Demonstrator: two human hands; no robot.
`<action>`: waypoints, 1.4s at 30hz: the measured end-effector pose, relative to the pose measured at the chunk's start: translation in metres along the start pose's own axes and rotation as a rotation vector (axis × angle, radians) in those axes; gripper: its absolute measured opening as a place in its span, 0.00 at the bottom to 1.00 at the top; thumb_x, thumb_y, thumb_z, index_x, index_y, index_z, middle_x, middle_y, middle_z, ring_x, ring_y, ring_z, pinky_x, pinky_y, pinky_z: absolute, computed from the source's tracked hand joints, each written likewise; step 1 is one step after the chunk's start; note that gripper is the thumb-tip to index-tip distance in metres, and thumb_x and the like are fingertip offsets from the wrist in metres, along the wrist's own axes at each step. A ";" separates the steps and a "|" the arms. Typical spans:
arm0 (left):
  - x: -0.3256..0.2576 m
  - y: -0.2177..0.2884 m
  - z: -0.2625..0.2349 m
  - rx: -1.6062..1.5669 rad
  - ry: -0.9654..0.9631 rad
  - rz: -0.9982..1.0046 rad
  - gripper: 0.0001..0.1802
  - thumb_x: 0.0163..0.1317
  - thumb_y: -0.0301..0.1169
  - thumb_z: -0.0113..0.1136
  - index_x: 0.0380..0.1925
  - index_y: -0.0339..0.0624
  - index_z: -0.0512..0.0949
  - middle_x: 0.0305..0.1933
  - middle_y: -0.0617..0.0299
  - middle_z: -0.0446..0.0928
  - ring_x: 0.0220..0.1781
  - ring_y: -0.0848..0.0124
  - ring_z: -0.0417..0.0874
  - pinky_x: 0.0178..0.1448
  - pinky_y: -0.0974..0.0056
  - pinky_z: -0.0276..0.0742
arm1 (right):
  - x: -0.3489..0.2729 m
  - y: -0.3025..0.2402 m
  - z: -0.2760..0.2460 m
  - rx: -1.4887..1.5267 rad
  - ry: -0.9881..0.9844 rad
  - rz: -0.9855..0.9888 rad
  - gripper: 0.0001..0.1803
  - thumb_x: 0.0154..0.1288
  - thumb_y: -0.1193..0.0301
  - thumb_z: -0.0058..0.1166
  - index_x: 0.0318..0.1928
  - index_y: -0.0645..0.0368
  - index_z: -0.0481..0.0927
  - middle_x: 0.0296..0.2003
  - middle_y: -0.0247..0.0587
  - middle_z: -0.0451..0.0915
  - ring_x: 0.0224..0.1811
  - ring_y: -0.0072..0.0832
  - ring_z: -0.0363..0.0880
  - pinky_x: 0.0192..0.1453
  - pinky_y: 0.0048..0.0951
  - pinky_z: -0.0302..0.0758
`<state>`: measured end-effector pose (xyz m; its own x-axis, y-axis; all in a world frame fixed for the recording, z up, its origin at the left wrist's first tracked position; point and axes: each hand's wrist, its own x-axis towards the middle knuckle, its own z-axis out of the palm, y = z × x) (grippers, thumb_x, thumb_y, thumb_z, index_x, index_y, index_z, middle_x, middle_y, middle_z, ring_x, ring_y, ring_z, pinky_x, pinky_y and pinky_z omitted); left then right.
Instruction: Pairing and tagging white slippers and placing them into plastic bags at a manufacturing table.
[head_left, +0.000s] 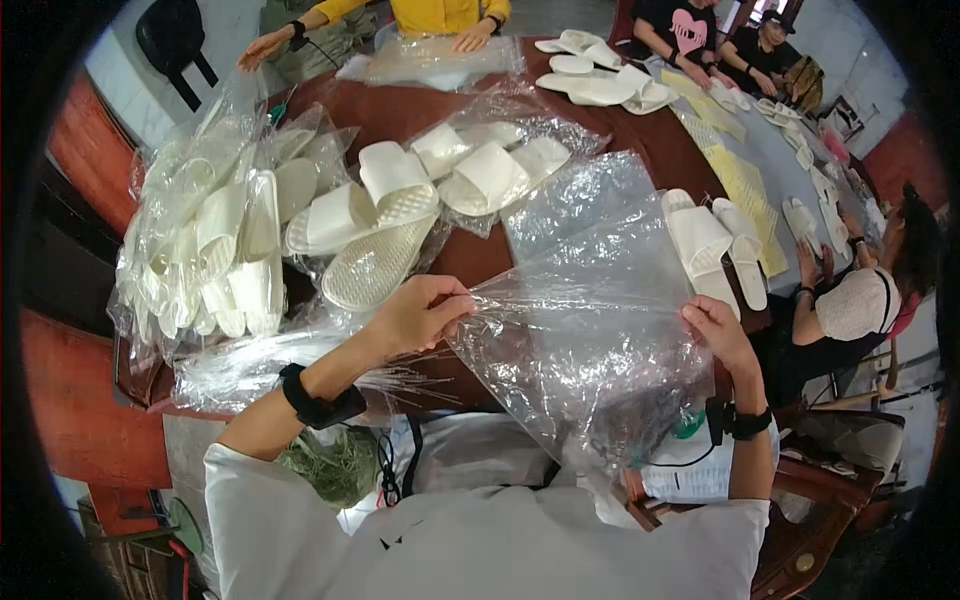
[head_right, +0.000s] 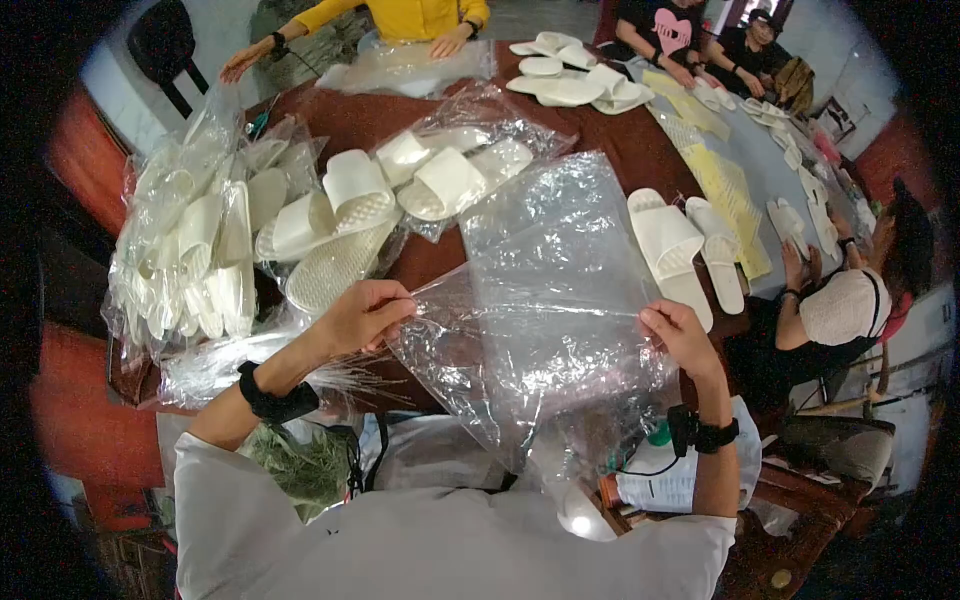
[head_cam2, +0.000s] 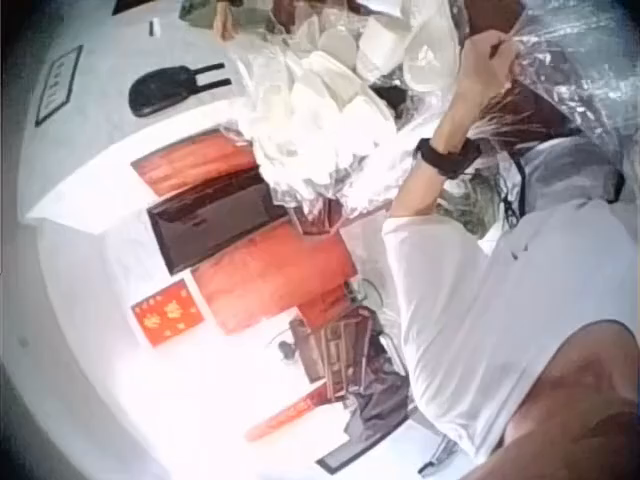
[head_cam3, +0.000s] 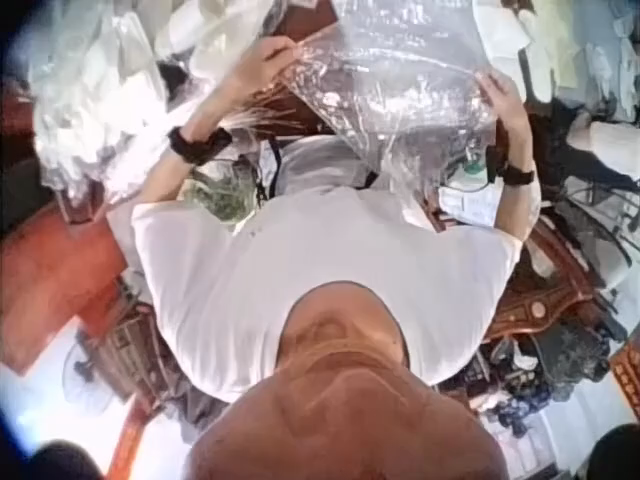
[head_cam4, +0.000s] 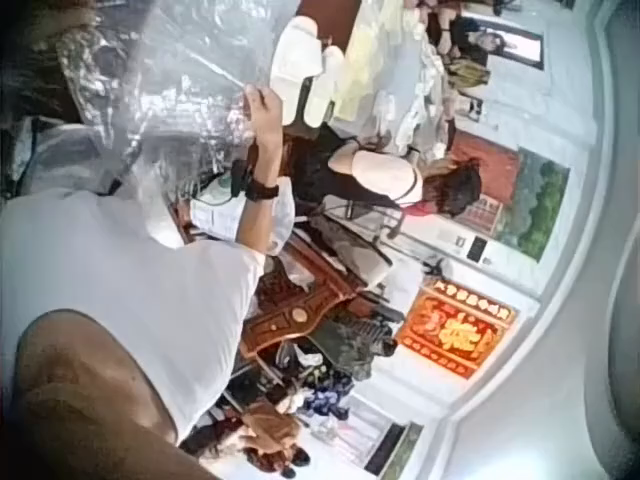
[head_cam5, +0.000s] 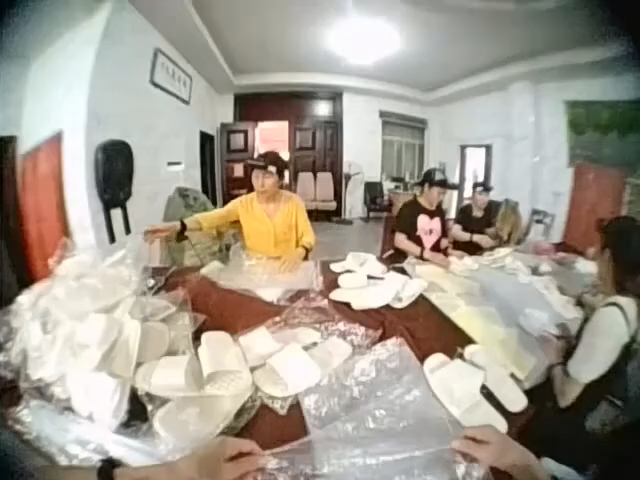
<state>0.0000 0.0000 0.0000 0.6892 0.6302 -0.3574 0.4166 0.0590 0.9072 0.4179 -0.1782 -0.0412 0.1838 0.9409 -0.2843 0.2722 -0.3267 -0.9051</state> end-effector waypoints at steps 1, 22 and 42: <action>0.003 0.003 -0.001 0.072 0.045 0.072 0.11 0.69 0.35 0.55 0.35 0.38 0.80 0.20 0.68 0.73 0.18 0.81 0.70 0.21 0.74 0.66 | 0.002 -0.001 0.003 0.016 0.040 0.001 0.13 0.72 0.63 0.50 0.33 0.59 0.77 0.23 0.26 0.73 0.22 0.14 0.69 0.26 0.18 0.67; 0.145 -0.026 -0.005 -0.361 0.170 -0.086 0.17 0.63 0.33 0.63 0.48 0.35 0.76 0.38 0.61 0.81 0.36 0.72 0.83 0.42 0.65 0.81 | -0.029 -0.056 0.038 -0.582 0.454 -0.484 0.14 0.60 0.67 0.60 0.43 0.61 0.76 0.36 0.49 0.77 0.36 0.45 0.78 0.41 0.37 0.75; 0.162 -0.034 0.010 -0.383 0.248 0.010 0.19 0.63 0.33 0.64 0.49 0.34 0.73 0.35 0.60 0.78 0.33 0.70 0.80 0.38 0.67 0.81 | -0.136 -0.020 0.155 -0.396 0.283 -0.089 0.11 0.58 0.70 0.65 0.30 0.63 0.77 0.26 0.46 0.81 0.24 0.37 0.81 0.28 0.32 0.75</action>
<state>0.1041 0.0922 -0.0908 0.5099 0.7957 -0.3269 0.1292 0.3048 0.9436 0.2409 -0.2855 -0.0335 0.3778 0.9236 -0.0642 0.6266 -0.3061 -0.7168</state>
